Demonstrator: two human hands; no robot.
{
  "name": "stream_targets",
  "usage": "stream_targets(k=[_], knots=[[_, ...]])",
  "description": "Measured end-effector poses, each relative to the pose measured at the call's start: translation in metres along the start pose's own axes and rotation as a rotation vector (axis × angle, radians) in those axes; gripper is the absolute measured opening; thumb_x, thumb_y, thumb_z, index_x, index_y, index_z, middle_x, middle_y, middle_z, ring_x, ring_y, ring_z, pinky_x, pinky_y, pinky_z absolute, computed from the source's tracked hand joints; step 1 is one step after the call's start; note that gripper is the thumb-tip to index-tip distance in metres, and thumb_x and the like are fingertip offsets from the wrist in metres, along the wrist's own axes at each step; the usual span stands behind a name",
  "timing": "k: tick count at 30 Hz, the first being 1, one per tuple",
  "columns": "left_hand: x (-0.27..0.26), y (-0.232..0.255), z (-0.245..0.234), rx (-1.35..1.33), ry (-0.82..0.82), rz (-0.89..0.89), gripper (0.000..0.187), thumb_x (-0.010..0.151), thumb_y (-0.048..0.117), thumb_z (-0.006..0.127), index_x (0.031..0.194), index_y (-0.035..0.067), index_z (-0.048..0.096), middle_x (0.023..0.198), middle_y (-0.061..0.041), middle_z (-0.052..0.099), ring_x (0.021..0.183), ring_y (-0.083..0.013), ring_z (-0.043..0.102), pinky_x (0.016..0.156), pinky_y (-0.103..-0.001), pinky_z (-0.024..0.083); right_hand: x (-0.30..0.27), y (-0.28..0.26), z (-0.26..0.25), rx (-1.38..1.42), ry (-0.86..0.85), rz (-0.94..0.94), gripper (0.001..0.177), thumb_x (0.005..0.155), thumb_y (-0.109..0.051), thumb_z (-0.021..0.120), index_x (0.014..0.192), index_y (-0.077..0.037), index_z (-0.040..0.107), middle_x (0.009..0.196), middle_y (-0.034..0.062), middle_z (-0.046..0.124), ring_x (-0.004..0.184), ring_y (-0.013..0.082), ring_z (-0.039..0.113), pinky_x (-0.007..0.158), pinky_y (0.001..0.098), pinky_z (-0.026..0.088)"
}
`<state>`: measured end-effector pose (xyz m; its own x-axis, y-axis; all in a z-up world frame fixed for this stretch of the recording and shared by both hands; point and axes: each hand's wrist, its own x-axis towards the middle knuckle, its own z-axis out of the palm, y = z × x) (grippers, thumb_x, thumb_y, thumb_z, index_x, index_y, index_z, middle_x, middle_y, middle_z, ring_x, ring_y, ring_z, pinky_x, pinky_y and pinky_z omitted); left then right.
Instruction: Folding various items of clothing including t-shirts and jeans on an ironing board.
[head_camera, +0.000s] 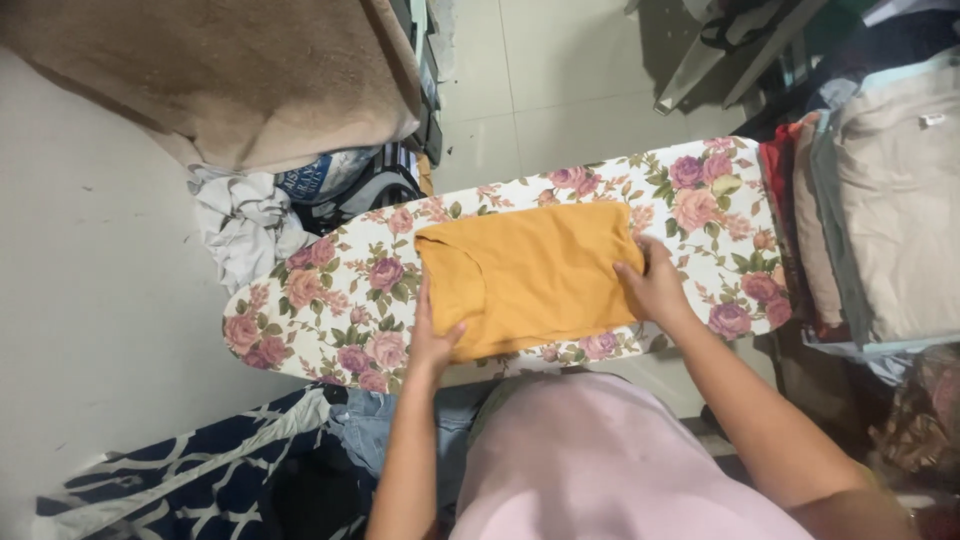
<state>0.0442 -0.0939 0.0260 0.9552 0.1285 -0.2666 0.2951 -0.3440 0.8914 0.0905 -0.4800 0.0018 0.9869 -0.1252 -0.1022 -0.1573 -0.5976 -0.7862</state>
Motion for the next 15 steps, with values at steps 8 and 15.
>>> stream_targets(k=[8,15], knots=[[-0.04,0.0,-0.017,0.306,-0.238,-0.063,0.097,0.072,-0.005,0.076,0.156,0.02,0.035,0.151,-0.024,0.043,0.144,-0.0369,0.041,0.119,-0.039,0.037,-0.025,-0.002,-0.017,-0.266,-0.22,-0.19,0.052,0.084,-0.005,0.073,0.135,-0.013,0.067,0.123,0.0201,0.06,0.114,0.0358,0.057,0.1,0.0415,0.049],[-0.009,0.023,0.054,0.913,0.368,0.713,0.018,0.092,0.028,0.066,0.104,0.017,0.059,0.142,-0.024,0.048,0.147,-0.0521,0.036,0.115,-0.07,0.028,-0.005,-0.088,0.024,-0.619,0.246,-0.399,0.054,0.101,-0.029,0.064,0.149,-0.006,0.054,0.156,0.0214,0.05,0.149,0.0398,0.044,0.124,0.06,0.027]])
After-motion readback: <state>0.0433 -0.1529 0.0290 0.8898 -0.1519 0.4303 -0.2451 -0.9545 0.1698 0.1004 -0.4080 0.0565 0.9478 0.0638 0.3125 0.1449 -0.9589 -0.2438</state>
